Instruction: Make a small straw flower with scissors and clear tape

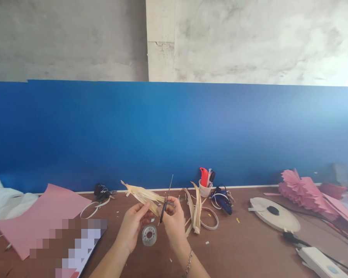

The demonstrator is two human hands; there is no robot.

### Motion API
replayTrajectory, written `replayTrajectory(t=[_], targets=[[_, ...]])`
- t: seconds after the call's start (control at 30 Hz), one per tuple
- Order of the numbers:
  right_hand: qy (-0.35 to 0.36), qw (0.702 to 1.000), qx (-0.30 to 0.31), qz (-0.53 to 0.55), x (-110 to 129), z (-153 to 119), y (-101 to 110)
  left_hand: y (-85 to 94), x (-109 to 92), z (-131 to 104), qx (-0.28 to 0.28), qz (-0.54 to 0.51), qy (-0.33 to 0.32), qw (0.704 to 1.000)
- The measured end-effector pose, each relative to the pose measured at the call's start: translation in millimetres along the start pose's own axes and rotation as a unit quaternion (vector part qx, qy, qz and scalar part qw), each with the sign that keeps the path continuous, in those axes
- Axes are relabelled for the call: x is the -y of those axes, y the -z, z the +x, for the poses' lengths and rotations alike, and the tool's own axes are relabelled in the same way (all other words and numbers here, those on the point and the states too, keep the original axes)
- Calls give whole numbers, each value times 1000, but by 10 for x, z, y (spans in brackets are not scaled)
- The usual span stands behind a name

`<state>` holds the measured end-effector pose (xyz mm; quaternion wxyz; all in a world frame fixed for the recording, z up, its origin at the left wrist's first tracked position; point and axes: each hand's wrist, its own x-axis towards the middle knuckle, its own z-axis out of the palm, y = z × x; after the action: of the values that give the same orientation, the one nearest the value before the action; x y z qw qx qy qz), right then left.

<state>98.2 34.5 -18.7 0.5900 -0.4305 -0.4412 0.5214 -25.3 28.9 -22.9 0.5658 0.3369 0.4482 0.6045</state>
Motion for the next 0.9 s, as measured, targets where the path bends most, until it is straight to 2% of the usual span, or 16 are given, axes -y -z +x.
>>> replayTrajectory(t=[0.1, 0.23, 0.37, 0.43, 0.5, 0.6, 0.9], targets=[[2, 1000, 24, -5, -13, 6, 1, 17, 19, -4, 9, -20, 3, 1000], [-12, 993, 98, -58, -4, 46, 75, 57, -79, 9, -25, -21, -39, 999], [-60, 964, 230, -118, 8, 72, 177, 96, -207, 49, -82, -51, -68, 993], [-73, 940, 307, -129, 3, 67, 202, 112, -232, 71, -93, -59, -70, 991], [-79, 924, 353, -124, -4, 51, 198, 126, -229, 87, -85, -60, -70, 992], [-75, 923, 362, -110, -1, 20, 161, 135, -204, 89, -67, -48, -61, 995], [-62, 932, 339, -112, 14, -5, 127, 98, -232, 27, -63, -35, -29, 997]])
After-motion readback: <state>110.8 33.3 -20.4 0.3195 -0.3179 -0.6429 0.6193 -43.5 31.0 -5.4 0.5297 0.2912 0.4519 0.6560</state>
